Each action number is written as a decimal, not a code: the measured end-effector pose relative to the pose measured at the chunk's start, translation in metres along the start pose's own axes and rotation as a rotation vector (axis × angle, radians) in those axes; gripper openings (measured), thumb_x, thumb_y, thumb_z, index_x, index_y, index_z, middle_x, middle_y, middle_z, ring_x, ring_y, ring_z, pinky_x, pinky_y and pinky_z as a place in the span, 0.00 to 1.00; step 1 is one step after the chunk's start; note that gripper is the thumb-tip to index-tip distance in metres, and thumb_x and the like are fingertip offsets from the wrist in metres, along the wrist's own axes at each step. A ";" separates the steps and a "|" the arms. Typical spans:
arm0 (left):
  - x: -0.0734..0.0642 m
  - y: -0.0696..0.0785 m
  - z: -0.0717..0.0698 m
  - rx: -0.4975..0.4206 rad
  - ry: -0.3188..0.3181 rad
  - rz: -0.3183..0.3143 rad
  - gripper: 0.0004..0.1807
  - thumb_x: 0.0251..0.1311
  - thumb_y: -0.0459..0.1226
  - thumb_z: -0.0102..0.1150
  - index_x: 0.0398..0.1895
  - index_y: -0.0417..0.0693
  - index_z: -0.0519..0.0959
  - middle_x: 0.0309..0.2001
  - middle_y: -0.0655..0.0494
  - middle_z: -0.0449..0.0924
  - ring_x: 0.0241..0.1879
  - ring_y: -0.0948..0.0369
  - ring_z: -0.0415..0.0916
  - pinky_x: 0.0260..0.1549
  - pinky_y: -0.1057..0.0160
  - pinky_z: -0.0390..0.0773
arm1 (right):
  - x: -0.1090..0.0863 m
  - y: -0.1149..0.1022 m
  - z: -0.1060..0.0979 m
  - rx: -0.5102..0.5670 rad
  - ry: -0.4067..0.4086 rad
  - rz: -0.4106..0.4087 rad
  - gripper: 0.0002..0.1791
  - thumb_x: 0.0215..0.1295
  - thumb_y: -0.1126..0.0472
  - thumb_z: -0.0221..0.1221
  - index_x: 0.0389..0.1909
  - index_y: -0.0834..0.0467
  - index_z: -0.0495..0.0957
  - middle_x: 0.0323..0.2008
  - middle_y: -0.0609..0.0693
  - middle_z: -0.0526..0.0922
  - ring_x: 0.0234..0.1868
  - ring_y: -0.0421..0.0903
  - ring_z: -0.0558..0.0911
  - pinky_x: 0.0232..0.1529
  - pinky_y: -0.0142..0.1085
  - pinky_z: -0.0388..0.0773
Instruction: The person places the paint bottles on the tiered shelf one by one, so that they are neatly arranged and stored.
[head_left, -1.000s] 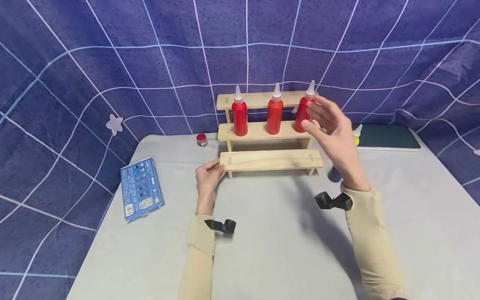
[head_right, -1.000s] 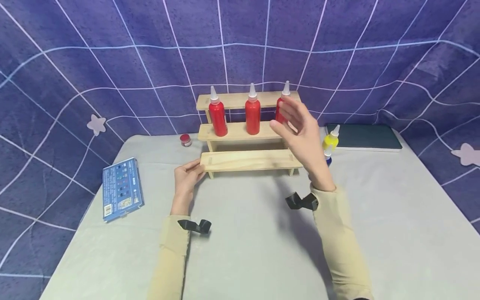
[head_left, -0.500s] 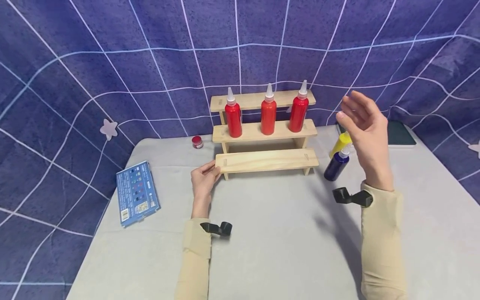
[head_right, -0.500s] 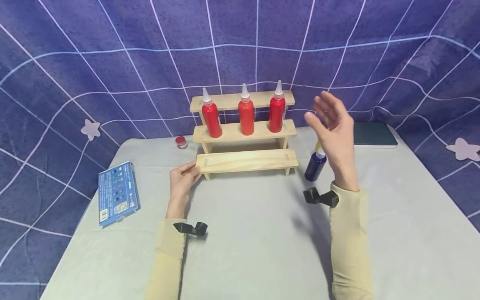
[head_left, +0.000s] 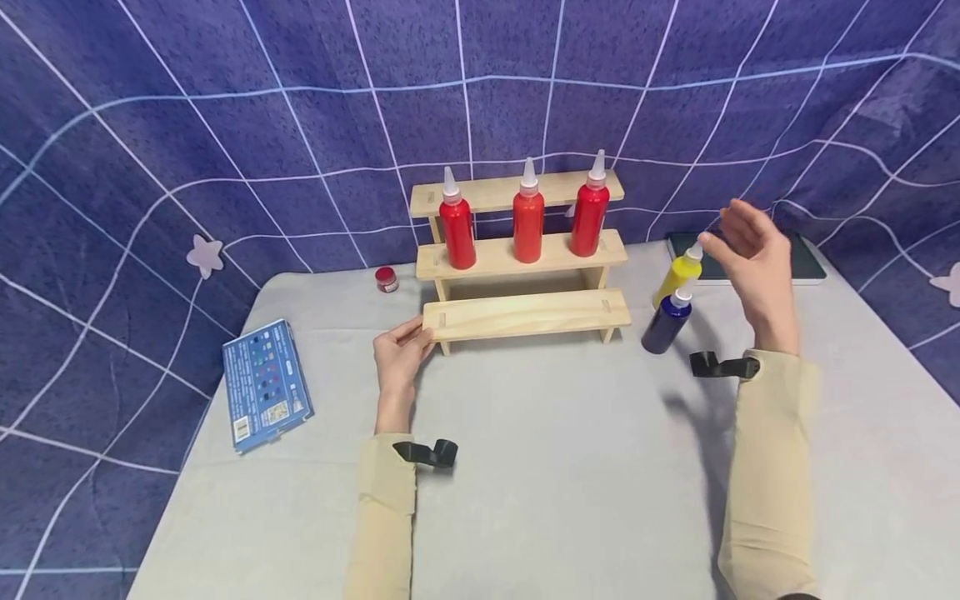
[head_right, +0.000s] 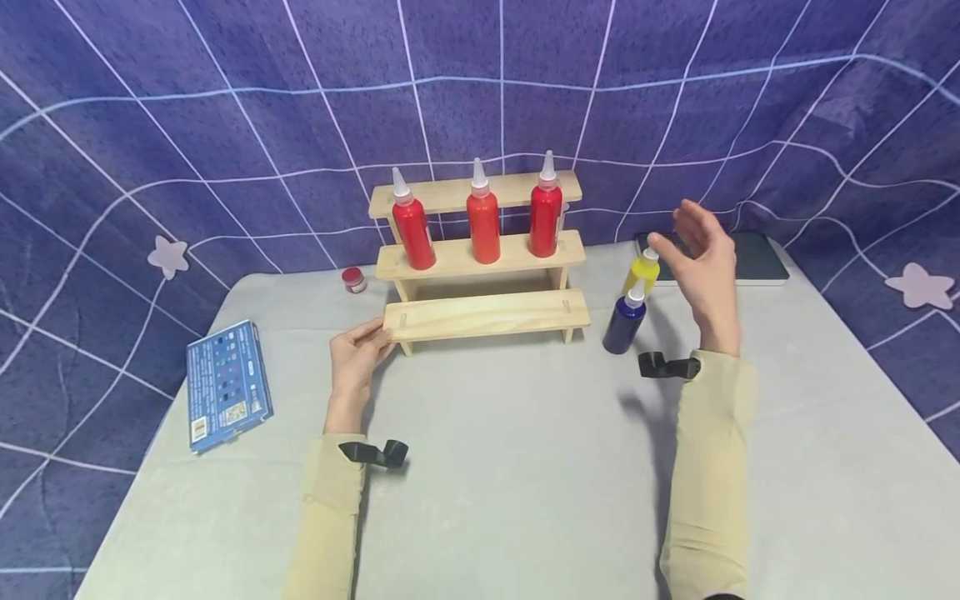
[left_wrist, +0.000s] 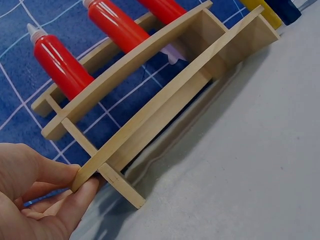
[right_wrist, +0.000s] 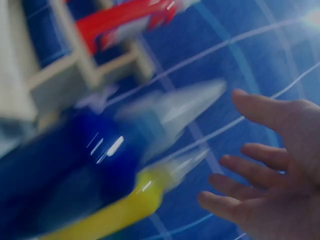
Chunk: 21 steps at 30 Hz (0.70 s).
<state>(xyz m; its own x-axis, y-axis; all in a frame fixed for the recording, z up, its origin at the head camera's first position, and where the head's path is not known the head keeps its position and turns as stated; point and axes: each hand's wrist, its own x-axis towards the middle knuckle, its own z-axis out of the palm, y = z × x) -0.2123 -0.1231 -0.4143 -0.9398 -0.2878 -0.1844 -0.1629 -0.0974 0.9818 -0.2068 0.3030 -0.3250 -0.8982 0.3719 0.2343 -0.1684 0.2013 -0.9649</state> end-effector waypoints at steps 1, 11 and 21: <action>0.000 0.000 0.000 -0.001 0.001 0.000 0.20 0.60 0.23 0.59 0.57 0.31 0.76 0.51 0.34 0.78 0.37 0.64 0.81 0.41 0.72 0.84 | 0.003 0.007 -0.001 -0.052 -0.031 0.017 0.35 0.62 0.66 0.65 0.70 0.57 0.65 0.65 0.54 0.71 0.67 0.47 0.69 0.69 0.32 0.67; 0.000 0.000 0.000 0.005 -0.001 -0.001 0.20 0.60 0.24 0.59 0.57 0.31 0.76 0.51 0.35 0.79 0.39 0.63 0.81 0.42 0.71 0.84 | 0.012 0.058 -0.003 -0.183 -0.244 0.085 0.36 0.65 0.63 0.63 0.72 0.65 0.59 0.60 0.54 0.74 0.53 0.37 0.76 0.47 0.17 0.75; 0.001 0.000 0.000 -0.004 -0.010 0.000 0.20 0.61 0.24 0.58 0.57 0.32 0.76 0.52 0.35 0.79 0.38 0.65 0.81 0.43 0.70 0.84 | 0.012 0.084 -0.003 -0.177 -0.292 0.074 0.22 0.60 0.70 0.65 0.55 0.66 0.73 0.31 0.29 0.80 0.34 0.30 0.79 0.37 0.18 0.77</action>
<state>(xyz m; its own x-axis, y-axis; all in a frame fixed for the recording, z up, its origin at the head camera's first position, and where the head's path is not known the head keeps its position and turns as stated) -0.2131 -0.1239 -0.4141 -0.9428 -0.2783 -0.1835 -0.1613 -0.1008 0.9817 -0.2302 0.3273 -0.4027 -0.9879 0.1219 0.0960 -0.0481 0.3473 -0.9365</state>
